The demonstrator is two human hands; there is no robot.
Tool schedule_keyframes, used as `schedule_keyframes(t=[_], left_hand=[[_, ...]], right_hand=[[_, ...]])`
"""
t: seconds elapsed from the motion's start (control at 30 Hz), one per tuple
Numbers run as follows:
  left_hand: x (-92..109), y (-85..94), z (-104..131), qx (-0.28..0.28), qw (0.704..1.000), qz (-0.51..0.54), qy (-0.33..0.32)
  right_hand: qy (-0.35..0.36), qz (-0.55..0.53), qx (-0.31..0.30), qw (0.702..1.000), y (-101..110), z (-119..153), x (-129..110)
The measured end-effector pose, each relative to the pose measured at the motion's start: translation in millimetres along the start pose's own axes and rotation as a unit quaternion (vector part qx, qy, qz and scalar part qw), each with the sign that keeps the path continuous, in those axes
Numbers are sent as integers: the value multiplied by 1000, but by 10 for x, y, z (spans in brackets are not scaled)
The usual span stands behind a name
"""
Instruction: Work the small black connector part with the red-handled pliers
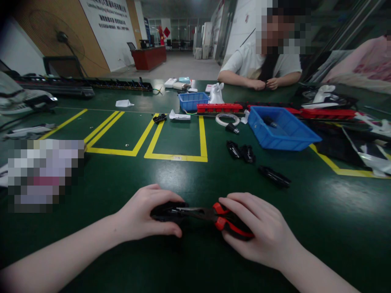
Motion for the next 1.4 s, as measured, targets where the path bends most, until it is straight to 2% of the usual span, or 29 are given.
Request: schedule_keyframes(t=[0.37,0.6,1.03,1.4], left_hand=[[-9,-11,3,3,1000,6,1],[-20,-17,0,13,1000,3,1],[5,14,-9,-10,999,24,45],[38,32,-17,-15,998,40,52]], right_hand=[[-49,-105,-27,993,-16,-61,-22],[-66,-135,-40,988,-10,-84,-26],[-8,-15,-12,1000,-24,33,19],[-22,-4,5,1000,-10,24,-10]])
Point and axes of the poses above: each hand's wrist, its own z-axis away from the middle knuckle, its own y-axis out of the back of the hand, x = y × z, the point moved 1 cm from there along -z, towards the middle knuckle, and after that the axes turned 4 degrees about -x, right-handed, at the moved point
